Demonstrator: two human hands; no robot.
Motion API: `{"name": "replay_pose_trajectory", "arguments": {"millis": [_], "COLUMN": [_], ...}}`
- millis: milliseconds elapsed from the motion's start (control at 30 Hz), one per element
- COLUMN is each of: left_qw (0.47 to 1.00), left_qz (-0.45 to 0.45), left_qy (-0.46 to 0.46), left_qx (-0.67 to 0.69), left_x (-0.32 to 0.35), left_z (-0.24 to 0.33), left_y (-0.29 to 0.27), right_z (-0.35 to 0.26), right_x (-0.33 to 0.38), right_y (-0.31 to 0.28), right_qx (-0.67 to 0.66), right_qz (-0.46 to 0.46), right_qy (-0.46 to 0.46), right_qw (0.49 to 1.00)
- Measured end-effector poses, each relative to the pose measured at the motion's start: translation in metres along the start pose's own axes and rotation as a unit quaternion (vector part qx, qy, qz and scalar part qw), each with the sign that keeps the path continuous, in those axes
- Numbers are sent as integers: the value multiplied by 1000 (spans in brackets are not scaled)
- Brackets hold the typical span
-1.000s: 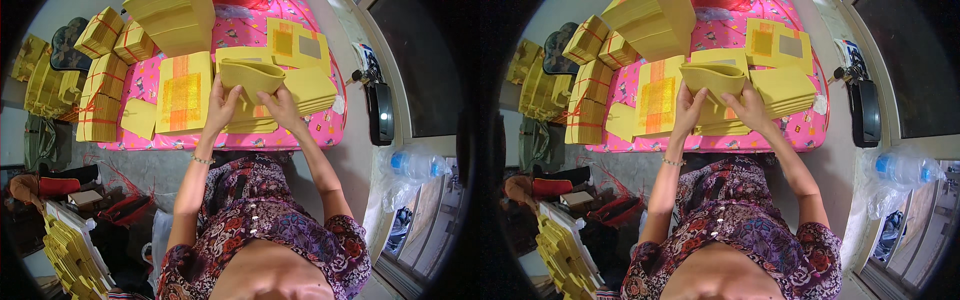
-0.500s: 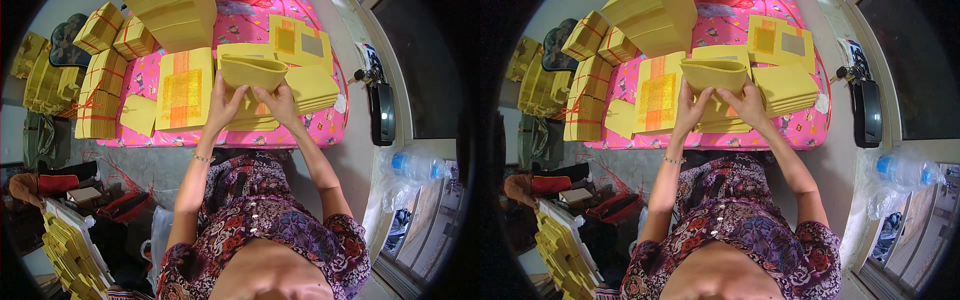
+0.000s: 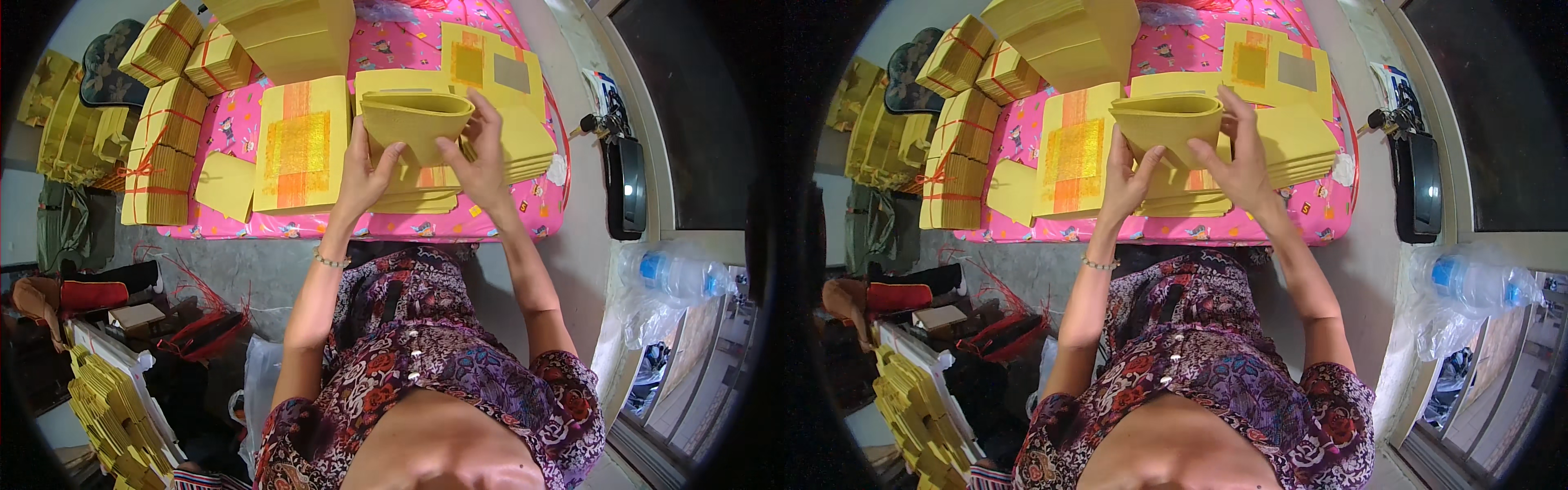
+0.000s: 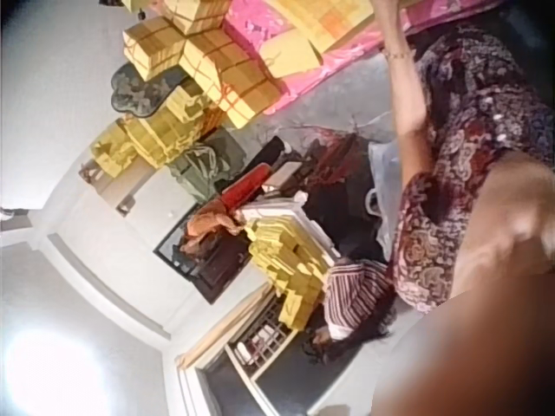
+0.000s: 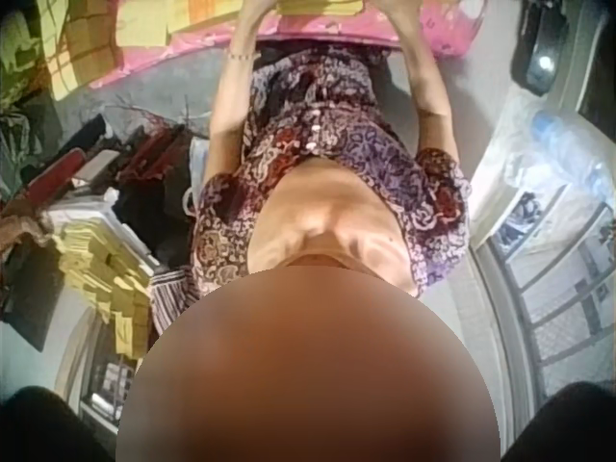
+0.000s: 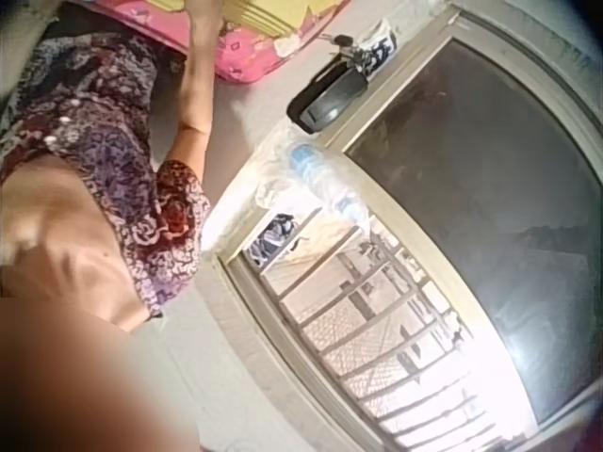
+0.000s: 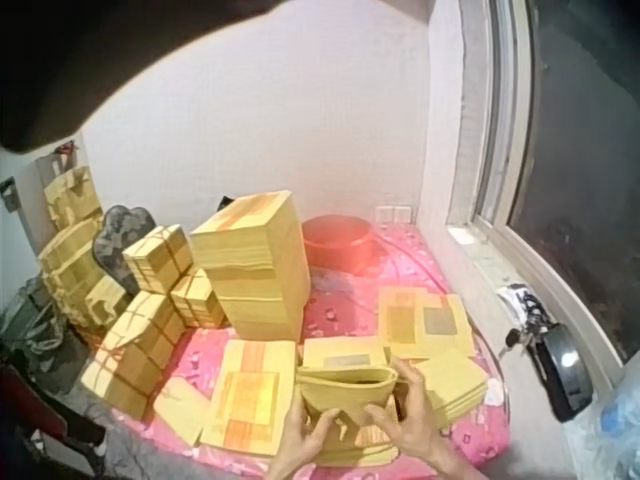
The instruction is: Counting and organizing stacks of yellow joss paper with silver foil centers.
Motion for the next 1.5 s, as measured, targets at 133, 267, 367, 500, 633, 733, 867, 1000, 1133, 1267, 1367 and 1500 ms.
{"name": "replay_pose_trajectory", "arguments": {"millis": [133, 267, 367, 500, 633, 733, 867, 1000, 1133, 1267, 1367, 1500], "left_qw": [1000, 1000, 1000, 999, 999, 994, 988, 999, 984, 981, 972, 985], "left_qz": [1, 1, -24, -33, 14, 37, 7, 11, 43, 43, 87, 87], "left_qy": [0, 13, -7, 4, -9, 27, -74, 24, 51, 52, 57, 32], "left_qx": [16, 0, -1, -35, -40, -101, 138, -40, -162, -183, -211, -147], "left_x": [-1, -3, -8, -16, -12, -2, 13, 16, 14, 12, 12, 9], "left_z": [3, 3, 4, 14, 19, 18, 11, 18, 23, 30, 30, 24], "left_y": [0, 0, 1, -2, -10, -19, -13, -13, -13, -13, -15, -15], "right_z": [-23, -40, -42, -39, -7, 9, 12, 17, 22, 17, 20, 18], "right_x": [-20, -36, -45, -49, -38, -26, -11, -5, 0, 2, 5, 6], "right_y": [-30, -40, -46, -53, -66, -64, -56, -48, -46, -43, -43, -44], "right_qx": [111, 223, 215, 197, 47, -71, -182, -245, -276, -282, -250, -237], "right_qz": [-67, -151, -152, -160, -103, -48, 28, 58, 72, 69, 61, 58], "right_qy": [-106, -155, -149, -72, 61, 121, 218, 251, 260, 272, 257, 236], "right_qw": [986, 950, 953, 965, 992, 989, 959, 935, 922, 917, 932, 941]}}
Point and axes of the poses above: each hand's wrist, its own x-axis away from the middle knuckle, its own y-axis out of the palm, z = x × y, the point moved 3 cm from there along -x, towards the middle knuckle, and after that the axes turned 1 degree about y, right-handed, at the moved point
